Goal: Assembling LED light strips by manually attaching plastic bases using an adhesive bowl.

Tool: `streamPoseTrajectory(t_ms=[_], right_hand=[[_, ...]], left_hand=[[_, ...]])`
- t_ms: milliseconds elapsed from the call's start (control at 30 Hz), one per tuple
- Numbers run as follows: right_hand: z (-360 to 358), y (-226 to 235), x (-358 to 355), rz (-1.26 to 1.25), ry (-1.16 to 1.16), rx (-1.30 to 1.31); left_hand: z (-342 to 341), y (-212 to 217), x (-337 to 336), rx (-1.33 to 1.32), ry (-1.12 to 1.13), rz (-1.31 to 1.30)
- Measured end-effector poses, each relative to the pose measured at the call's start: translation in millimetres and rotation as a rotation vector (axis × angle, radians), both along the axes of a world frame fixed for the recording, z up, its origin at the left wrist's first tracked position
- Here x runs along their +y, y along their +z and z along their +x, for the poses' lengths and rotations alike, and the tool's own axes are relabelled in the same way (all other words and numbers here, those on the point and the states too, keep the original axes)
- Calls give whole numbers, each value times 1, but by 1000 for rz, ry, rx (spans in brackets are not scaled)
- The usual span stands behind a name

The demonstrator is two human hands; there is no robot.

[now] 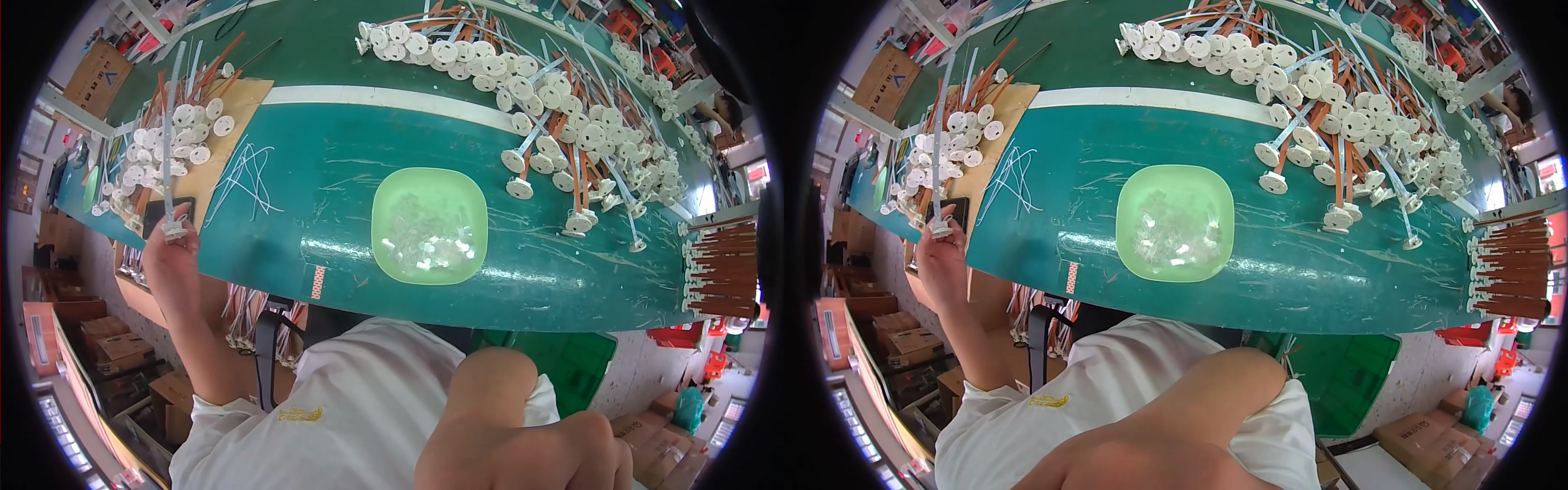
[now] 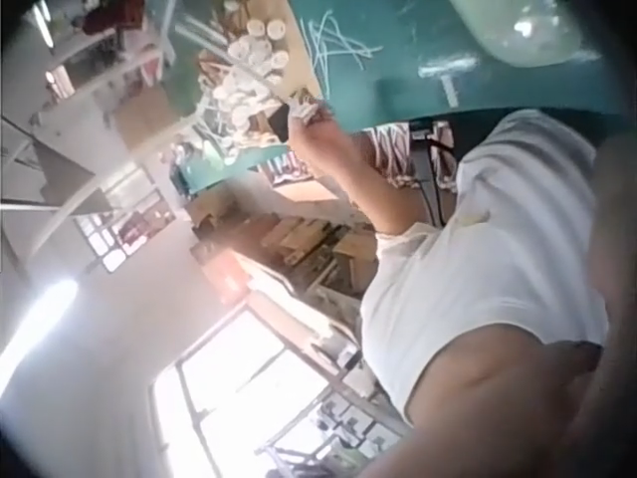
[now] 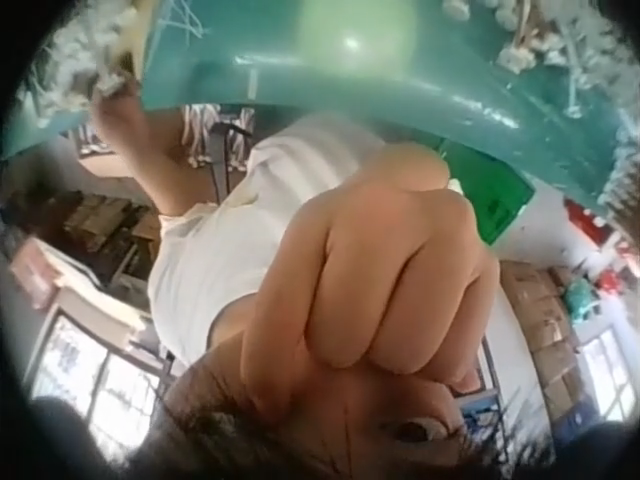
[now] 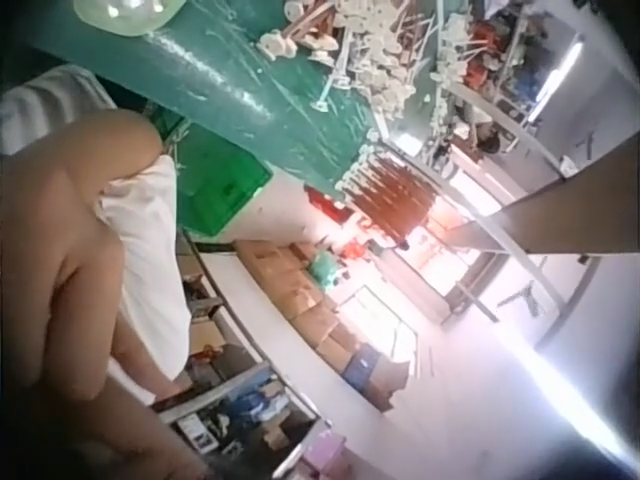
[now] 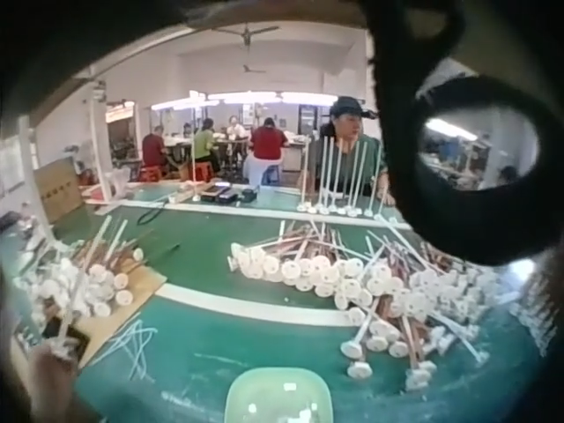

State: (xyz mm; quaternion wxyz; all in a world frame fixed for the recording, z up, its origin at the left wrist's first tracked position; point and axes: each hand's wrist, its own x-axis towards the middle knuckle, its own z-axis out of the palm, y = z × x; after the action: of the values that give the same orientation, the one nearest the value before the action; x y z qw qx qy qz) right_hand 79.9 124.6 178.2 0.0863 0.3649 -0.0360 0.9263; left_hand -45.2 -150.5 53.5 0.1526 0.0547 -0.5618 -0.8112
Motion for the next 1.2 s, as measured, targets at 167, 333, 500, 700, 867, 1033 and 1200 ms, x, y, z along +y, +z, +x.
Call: streamPoseTrajectory(t_ms=[167, 333, 500, 700, 867, 1033, 1200], right_hand=[[-18, 10, -10, -32, -246, -41], [-47, 8, -34, -132, -370, 270], [-53, -1, -19, 94, 10, 188], [-29, -65, 6, 537, -908, -161], [7, -128, 101, 925, -1346, -461], [50, -154, 178, 1383, -1869, -1153], [54, -137, 201, 1635, -1888, -1310]], left_hand=[[-14, 5, -48, 88, -82, 37], [-29, 11, -72, 108, -22, 33], [-29, 11, -99, 71, 41, -79], [-56, 27, -118, 3, 163, -636], [-107, 54, -123, -114, 329, -1408], [-162, 42, -157, -25, 286, -1675], [-147, 60, -123, -37, 434, -1794]])
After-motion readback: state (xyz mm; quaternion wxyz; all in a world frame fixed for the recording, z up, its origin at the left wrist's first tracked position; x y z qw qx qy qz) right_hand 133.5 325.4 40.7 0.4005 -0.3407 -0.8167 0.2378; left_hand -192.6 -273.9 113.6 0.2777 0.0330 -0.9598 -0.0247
